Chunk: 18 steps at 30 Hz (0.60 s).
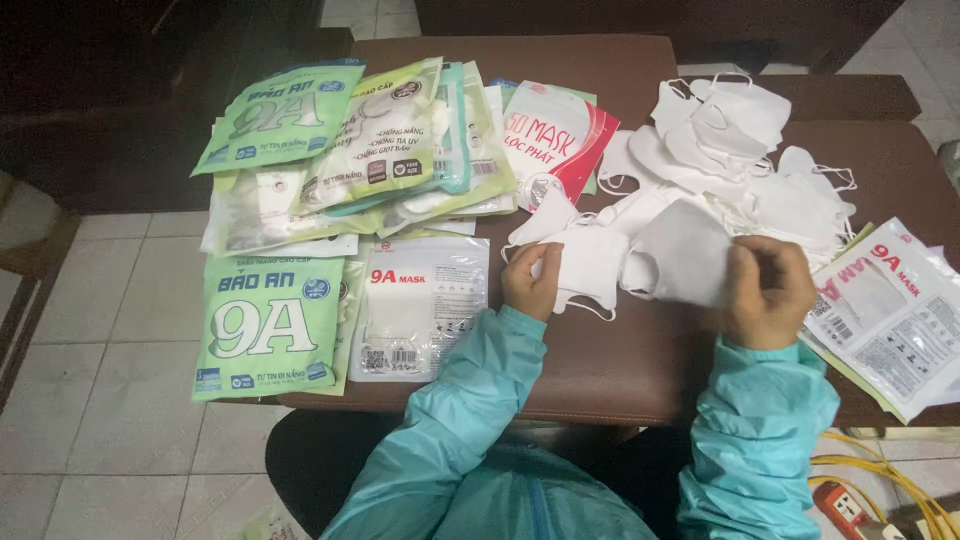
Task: Stacking and organizing individual face masks and packaged mask sets on a table.
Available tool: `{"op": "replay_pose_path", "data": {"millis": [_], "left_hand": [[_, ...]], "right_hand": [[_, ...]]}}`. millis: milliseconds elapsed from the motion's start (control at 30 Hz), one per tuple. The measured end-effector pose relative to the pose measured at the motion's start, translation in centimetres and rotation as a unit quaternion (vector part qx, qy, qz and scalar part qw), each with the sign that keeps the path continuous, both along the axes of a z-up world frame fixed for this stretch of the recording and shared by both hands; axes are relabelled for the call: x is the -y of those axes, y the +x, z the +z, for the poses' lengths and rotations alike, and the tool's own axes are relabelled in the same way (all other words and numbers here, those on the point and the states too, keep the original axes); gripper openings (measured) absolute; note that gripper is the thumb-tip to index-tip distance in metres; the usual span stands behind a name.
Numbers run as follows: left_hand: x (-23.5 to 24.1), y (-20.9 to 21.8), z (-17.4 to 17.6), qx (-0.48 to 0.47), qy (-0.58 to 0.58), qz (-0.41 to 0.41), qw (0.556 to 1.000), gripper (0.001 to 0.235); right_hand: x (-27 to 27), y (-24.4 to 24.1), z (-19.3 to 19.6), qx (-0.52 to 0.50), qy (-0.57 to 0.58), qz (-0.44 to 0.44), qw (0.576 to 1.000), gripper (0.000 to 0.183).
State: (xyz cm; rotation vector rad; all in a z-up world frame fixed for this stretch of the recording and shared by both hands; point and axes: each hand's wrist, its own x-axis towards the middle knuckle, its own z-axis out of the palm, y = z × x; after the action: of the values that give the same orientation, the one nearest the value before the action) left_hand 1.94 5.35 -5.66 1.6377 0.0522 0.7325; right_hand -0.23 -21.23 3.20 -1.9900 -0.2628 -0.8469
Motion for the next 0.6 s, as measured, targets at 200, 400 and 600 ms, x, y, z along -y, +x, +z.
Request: {"op": "replay_pose_path", "data": {"millis": [200,400,600], "left_hand": [[-0.4,-1.2,2.6,-0.128,-0.06,-0.047,0.989,0.049],[1.2,0.0,-3.5,-0.068,-0.171,-0.242,0.953,0.026],[-1.1,-5.5,4.7,-0.012,-0.038,-0.056,0.998,0.027]], "right_hand": [[-0.8,-0.5,0.2,-0.113,0.142,0.045,0.982,0.004],[-5.1,1.4,-4.5,-0.122,0.144,0.17,0.967,0.008],[-7.1,1.9,-4.9,-0.114,0.107,0.1,0.983,0.006]]}}
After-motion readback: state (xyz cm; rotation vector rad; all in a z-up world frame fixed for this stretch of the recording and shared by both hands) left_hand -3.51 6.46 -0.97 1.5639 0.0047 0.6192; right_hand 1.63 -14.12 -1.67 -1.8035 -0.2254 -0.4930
